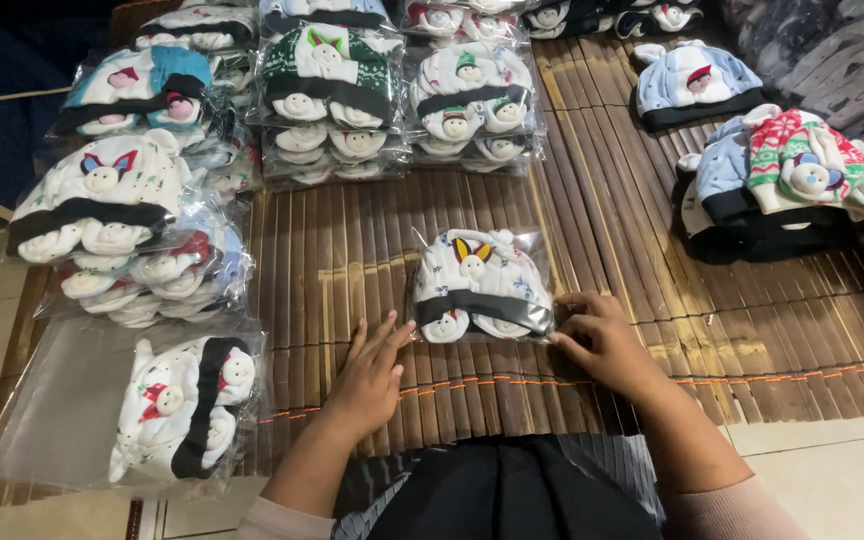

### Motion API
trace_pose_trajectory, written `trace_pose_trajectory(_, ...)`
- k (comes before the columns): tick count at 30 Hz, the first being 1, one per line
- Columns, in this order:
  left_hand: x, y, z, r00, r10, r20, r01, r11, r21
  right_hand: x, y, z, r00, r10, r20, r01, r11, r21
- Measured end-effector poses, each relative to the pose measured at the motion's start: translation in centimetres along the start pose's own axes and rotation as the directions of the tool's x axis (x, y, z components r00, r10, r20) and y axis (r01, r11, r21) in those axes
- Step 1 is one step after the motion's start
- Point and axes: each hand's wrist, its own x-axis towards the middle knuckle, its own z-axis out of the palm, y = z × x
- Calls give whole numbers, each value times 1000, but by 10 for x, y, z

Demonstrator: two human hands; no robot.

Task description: Packaging baby hats and socks into plastic bags

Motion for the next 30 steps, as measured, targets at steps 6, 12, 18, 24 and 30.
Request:
trace_pose_trajectory(6,-4,4,-1,994,-107,29,109,990,-93,1,3,6,997,71,-14,-70,998,3)
trace_pose_trajectory(12,25,52,-60,876,-463,133,479,868,-130,19,-23,-23,979,149,-141,-169,975,-146)
trace_pose_trajectory(18,105,47,-29,982,-182,-54,185,981,59,80,-88,12,883,-240,-403,165,963,-212)
trace_pose_trajectory(24,148,-4,44,978,69,-198,13,922,387,98,-93,43,970,-126,-206,36,918,-395)
trace_pose_trajectory(30,148,-2,50,977,44,-209,54,897,440,100,-80,52,965,-145,-217,35,897,-441)
